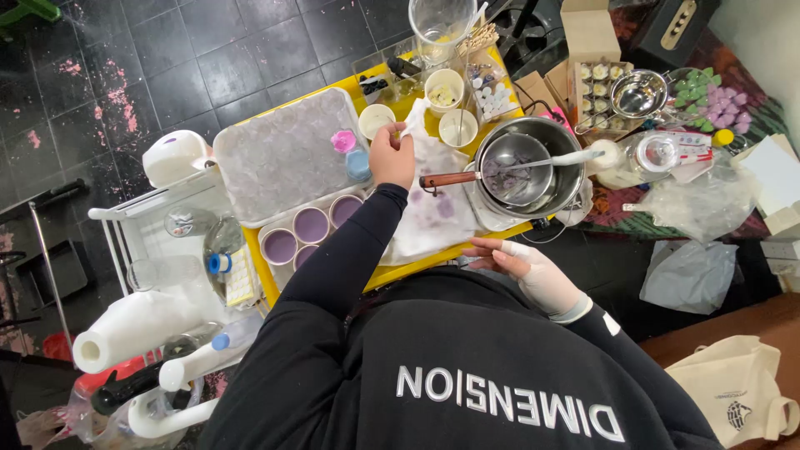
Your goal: Stirring and mixing fragrance and dye into melted wax in a small pot.
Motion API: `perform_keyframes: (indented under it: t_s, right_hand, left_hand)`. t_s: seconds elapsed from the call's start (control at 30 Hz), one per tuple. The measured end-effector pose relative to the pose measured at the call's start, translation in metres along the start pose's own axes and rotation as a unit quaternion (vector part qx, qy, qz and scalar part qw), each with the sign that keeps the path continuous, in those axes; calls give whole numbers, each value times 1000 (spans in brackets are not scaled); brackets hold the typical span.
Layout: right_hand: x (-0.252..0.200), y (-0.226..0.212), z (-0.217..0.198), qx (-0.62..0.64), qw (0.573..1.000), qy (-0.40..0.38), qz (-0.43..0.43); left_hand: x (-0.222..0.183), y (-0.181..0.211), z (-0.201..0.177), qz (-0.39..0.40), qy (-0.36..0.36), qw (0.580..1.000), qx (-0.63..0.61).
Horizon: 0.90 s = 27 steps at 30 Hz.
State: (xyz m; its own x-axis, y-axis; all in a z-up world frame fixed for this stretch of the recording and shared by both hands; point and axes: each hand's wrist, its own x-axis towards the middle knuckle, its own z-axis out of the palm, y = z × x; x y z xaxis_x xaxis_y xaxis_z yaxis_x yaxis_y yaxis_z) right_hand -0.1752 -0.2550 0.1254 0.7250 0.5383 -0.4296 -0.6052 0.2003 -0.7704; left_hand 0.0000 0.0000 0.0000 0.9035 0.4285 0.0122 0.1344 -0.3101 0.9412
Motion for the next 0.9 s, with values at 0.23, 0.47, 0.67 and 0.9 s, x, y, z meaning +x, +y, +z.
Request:
perform_keyframes:
  t_s: [0.23,0.47,0.67,0.9]
  right_hand:
    - [-2,-7,-18,-4,999,1,32]
    - [4,-5,-35,-35,998,-34,33]
    - [3,-9,-39,-70,996,-34,42]
    - [6,-8,-44,-88,994,-32,59]
  left_hand:
    - [-5,6,8,3,3,1000,-2]
    - [15,-34,32,55,-81,995,25]
    - [46,-67,49,105,-153,977,109]
    - [71,-92,57,87,-306,934,160]
